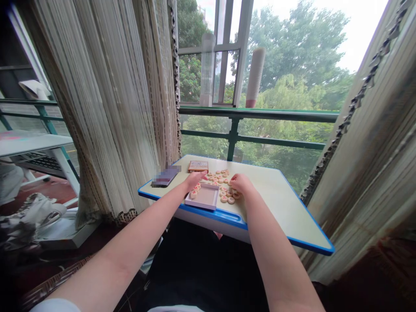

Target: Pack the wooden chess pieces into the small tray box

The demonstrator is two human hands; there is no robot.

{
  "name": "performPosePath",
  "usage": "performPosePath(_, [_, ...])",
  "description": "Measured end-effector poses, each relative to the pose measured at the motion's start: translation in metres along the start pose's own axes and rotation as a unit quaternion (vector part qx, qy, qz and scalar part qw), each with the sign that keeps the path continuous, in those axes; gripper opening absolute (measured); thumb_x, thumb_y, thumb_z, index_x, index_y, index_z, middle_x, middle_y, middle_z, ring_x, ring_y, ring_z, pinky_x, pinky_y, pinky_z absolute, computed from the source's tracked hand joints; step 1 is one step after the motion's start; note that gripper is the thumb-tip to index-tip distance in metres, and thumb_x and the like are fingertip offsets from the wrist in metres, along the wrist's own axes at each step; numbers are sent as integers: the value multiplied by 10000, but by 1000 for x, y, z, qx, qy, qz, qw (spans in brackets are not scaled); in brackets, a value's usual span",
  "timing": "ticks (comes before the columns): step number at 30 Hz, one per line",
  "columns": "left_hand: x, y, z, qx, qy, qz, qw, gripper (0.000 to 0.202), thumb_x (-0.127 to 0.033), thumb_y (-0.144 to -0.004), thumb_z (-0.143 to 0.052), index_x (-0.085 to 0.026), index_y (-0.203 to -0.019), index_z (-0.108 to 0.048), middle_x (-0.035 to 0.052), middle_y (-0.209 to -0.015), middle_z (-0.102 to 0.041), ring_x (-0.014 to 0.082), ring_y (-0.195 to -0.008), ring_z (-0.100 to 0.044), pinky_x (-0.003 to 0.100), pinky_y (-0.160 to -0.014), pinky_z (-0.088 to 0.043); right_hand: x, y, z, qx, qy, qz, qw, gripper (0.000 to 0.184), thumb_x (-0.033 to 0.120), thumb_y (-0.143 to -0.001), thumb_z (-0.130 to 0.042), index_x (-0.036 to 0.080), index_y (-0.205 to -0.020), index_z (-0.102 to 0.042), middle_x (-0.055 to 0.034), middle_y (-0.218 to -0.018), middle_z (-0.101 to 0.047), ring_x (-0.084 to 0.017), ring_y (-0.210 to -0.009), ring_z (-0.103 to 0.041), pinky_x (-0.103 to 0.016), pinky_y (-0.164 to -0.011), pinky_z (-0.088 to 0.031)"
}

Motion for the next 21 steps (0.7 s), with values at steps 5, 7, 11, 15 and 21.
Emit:
performPosePath(5, [1,0,-1,0,2,5,1000,482,-594,-706,-477,-153,-675,-670,109,-1058,-663,273,-1013,-562,365,-910,-386,-4,6,6,27,-23,-13,999,224,155,-655,-596,119,-872,-642,-78,-769,-656,-142,-610,-577,-212,-489,-393])
performPosePath(7, [0,0,-1,4,9,1,1000,468,-586,-709,-482,-157,-663,-664,109,-1099,-650,273,-1029,-557,366,-913,-384,-5,8,6,42,-32,-16,998,245,122,-624,-608,119,-867,-639,-74,-766,-654,-139,-600,-571,-208,-479,-392])
performPosePath(11, [-1,0,-1,3,15,-3,1000,455,-576,-713,-486,-160,-651,-659,111,-1107,-649,277,-1061,-541,363,-924,-378,-5,11,4,64,-57,-19,996,255,106,-631,-595,111,-883,-626,-62,-721,-645,-122,-571,-566,-195,-487,-408])
performPosePath(15, [-1,0,-1,3,7,-3,1000,467,-583,-705,-482,-154,-663,-663,111,-1080,-658,280,-1051,-543,372,-932,-373,-9,8,5,65,-69,-31,995,255,111,-700,-534,106,-940,-620,-71,-751,-652,-116,-581,-587,-191,-514,-430])
performPosePath(21, [-1,1,-1,5,-7,-10,1000,468,-582,-706,-478,-155,-669,-668,114,-1061,-658,276,-1021,-550,371,-914,-380,-17,4,9,57,-27,-38,997,249,138,-660,-601,129,-900,-669,-72,-761,-663,-132,-573,-569,-211,-489,-398])
Point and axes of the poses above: each hand's wrist, its own y-axis away from the middle knuckle, its own z-axis out of the back of the hand, x = y × z, the point moved 6 cm from there along -y, towards the middle knuckle
